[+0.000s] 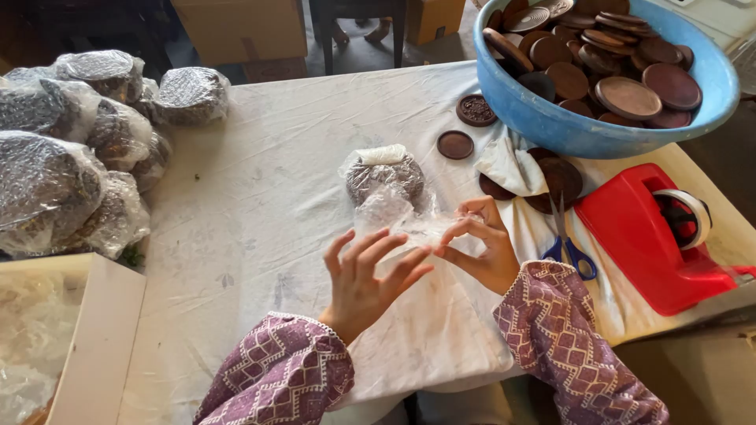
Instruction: Cleaning and wiping clay decorative objects with a cloth and organizing them.
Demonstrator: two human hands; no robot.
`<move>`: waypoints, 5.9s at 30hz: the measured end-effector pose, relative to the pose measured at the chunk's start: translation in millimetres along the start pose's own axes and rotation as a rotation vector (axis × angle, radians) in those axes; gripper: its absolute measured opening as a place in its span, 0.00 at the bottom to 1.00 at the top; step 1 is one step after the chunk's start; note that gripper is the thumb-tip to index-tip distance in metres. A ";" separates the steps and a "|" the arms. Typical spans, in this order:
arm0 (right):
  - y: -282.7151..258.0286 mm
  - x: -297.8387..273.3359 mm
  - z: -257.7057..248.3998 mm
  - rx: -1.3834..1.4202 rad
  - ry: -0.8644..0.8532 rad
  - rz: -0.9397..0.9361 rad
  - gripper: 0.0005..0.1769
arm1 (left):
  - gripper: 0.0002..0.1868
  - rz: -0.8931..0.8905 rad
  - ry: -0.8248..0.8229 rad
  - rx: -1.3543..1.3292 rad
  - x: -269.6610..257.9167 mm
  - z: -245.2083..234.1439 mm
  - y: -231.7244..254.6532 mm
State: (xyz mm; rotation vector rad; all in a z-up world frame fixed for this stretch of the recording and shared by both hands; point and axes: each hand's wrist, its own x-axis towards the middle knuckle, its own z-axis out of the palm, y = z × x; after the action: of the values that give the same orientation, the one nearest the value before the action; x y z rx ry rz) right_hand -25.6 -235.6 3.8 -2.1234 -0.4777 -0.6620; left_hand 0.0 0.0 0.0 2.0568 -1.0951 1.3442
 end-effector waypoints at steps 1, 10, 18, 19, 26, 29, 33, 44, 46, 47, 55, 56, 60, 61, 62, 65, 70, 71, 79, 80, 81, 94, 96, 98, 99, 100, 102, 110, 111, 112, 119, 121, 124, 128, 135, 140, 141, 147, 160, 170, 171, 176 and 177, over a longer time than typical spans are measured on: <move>-0.4 -0.9 1.0 0.002 -0.001 0.002 0.13 | 0.20 -0.002 -0.002 0.000 -0.7 1.2 0.7; -4.7 -1.7 4.2 -0.015 -0.016 0.001 0.15 | 0.17 0.203 -0.098 0.223 -13.6 9.7 -1.2; 7.3 -4.3 7.5 -0.053 -0.051 -0.124 0.17 | 0.12 -0.053 -0.070 -0.123 -13.2 17.4 4.8; 7.4 -5.0 9.0 -0.054 -0.054 -0.126 0.17 | 0.12 -0.055 -0.068 -0.121 -11.5 15.2 8.0; 11.1 -5.1 7.0 -0.084 0.012 -0.082 0.16 | 0.20 -0.346 -0.061 -0.326 1.1 3.6 3.5; 10.2 -6.6 5.7 -0.041 -0.015 -0.055 0.16 | 0.22 0.048 -0.093 -0.035 -8.7 11.9 -2.1; 13.8 -9.0 6.4 -0.028 -0.037 -0.046 0.16 | 0.19 0.287 -0.154 0.217 -15.3 9.4 -4.6; 22.3 -7.2 9.4 -0.190 -0.069 -0.139 0.16 | 0.27 -0.005 0.015 -0.330 -30.6 22.7 20.5; 23.3 -10.2 9.9 -0.087 -0.057 -0.080 0.17 | 0.28 -0.007 0.108 -0.367 -15.2 6.9 22.1; 20.5 -8.2 9.2 -0.058 -0.044 -0.089 0.17 | 0.25 -0.098 0.120 -0.349 -11.7 3.6 15.0; -6.4 0.0 0.4 -0.076 0.019 -0.147 0.16 | 0.30 -0.301 -0.166 -0.278 12.4 -8.4 -27.9; -5.7 0.3 0.4 -0.073 0.027 -0.153 0.16 | 0.30 -0.203 -0.144 -0.302 5.2 0.1 -29.3; -5.6 -1.8 -0.1 -0.052 0.020 -0.139 0.15 | 0.22 0.075 -0.136 -0.167 2.8 0.4 -19.2; -6.6 -2.0 -0.3 -0.050 0.021 -0.136 0.15 | 0.22 0.075 -0.140 -0.168 1.7 -1.1 -18.5; -7.6 -2.2 -0.4 -0.044 0.011 -0.123 0.15 | 0.22 0.113 -0.182 -0.107 0.6 -2.4 -17.9; -9.9 0.1 -0.2 -0.052 0.001 -0.139 0.15 | 0.23 0.146 -0.232 -0.004 -2.3 -2.3 -16.9; -7.3 -1.5 3.6 -0.050 -0.005 -0.143 0.14 | 0.21 0.070 -0.197 -0.032 0.0 1.2 -16.3; -6.6 -1.6 4.0 -0.049 -0.010 -0.138 0.14 | 0.17 0.030 -0.160 -0.093 -0.9 3.7 -15.2; 2.3 -3.4 3.4 -0.002 -0.028 -0.106 0.15 | 0.15 -0.060 -0.067 -0.175 -1.8 1.8 -12.3; 4.4 -4.4 4.0 0.047 -0.033 -0.086 0.15 | 0.16 -0.050 -0.063 -0.141 2.5 -1.4 -12.8; 6.4 -5.7 4.4 0.095 -0.037 -0.064 0.14 | 0.18 -0.039 -0.059 -0.108 6.9 -4.5 -13.2; 6.1 -7.6 10.9 -0.057 -0.024 -0.105 0.17 | 0.11 -0.078 -0.112 -0.161 -1.2 2.0 -10.2; 10.3 -9.7 7.9 -0.051 -0.060 -0.114 0.18 | 0.08 -0.024 -0.166 -0.259 2.5 -1.4 -9.9; 7.6 -9.3 4.6 -0.061 -0.059 -0.111 0.19 | 0.07 0.007 -0.181 -0.324 1.3 -0.7 -11.5; 6.2 -8.1 3.3 -0.069 -0.061 -0.109 0.19 | 0.06 0.035 -0.196 -0.384 0.8 -0.6 -12.7; 2.6 -6.9 2.4 -0.069 -0.061 -0.112 0.19 | 0.06 0.035 -0.194 -0.383 -0.5 0.6 -15.2; -4.6 -3.6 0.7 -0.071 -0.077 -0.172 0.17 | 0.07 0.001 -0.220 -0.497 -2.1 2.9 -20.9; 0.7 -5.1 -4.2 0.434 0.020 0.064 0.22 | 0.27 -0.414 -0.044 -0.559 25.0 -22.6 -40.3; -2.1 -3.9 -6.3 0.444 0.019 0.079 0.23 | 0.26 -0.484 -0.038 -0.552 29.4 -24.3 -39.3; 9.7 -5.8 -5.1 0.448 0.023 0.077 0.23 | 0.26 -0.479 -0.041 -0.549 19.4 -14.2 -47.5; 35.7 -8.0 5.4 0.043 -0.411 -0.010 0.07 | 0.30 -0.653 -0.873 -0.772 -11.3 15.2 -54.7; 35.9 -8.2 6.7 -0.037 -0.496 -0.082 0.07 | 0.31 -0.577 -0.997 -0.782 -0.2 5.8 -44.1; 18.1 -3.5 3.2 -0.085 -0.599 0.012 0.08 | 0.29 -0.458 -0.985 -0.796 11.6 -5.2 -32.0; 13.1 -0.2 4.7 0.010 -0.508 0.165 0.19 | 0.23 -0.358 -0.963 -0.827 9.9 -4.8 -30.1; 26.8 -2.3 5.2 0.033 -0.561 0.113 0.07 | 0.08 -0.089 -1.030 -0.347 -5.7 -16.5 -1.2; 25.0 -0.9 1.1 0.069 -0.600 0.171 0.05 | 0.05 -0.019 -0.799 -0.449 -44.7 -59.7 27.9; 26.9 -2.5 -0.2 0.077 -0.599 0.144 0.04 | 0.03 0.007 -0.705 -0.582 -44.5 -69.3 29.4; 20.0 0.3 2.7 0.019 -0.635 0.142 0.04 | 0.12 -0.402 -0.660 -0.475 35.4 -90.5 -18.3; 24.4 -39.8 -55.3 -0.418 -0.492 -0.056 0.31 | 0.56 -0.044 -0.732 -0.324 -57.3 34.7 -0.9; 34.8 -15.5 -31.9 -0.535 -0.453 -0.066 0.11 | 0.60 -0.034 -0.761 -0.406 -47.1 19.6 3.6; 39.6 -17.8 -34.3 -0.520 -0.438 -0.026 0.07 | 0.61 -0.027 -0.766 -0.412 -47.2 20.1 4.9; 11.8 6.1 -41.6 -0.415 -0.391 -0.087 0.07 | 0.60 -0.045 -0.739 -0.447 -44.7 19.3 3.4; 9.1 11.7 -40.0 -0.376 -0.361 -0.143 0.07 | 0.60 -0.039 -0.750 -0.443 -43.5 19.2 3.2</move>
State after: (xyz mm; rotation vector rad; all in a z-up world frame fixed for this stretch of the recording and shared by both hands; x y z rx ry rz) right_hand -22.9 -272.1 25.7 -2.6017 -0.7551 -0.4718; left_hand -1.3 0.6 -47.6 2.2359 -1.4632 0.2243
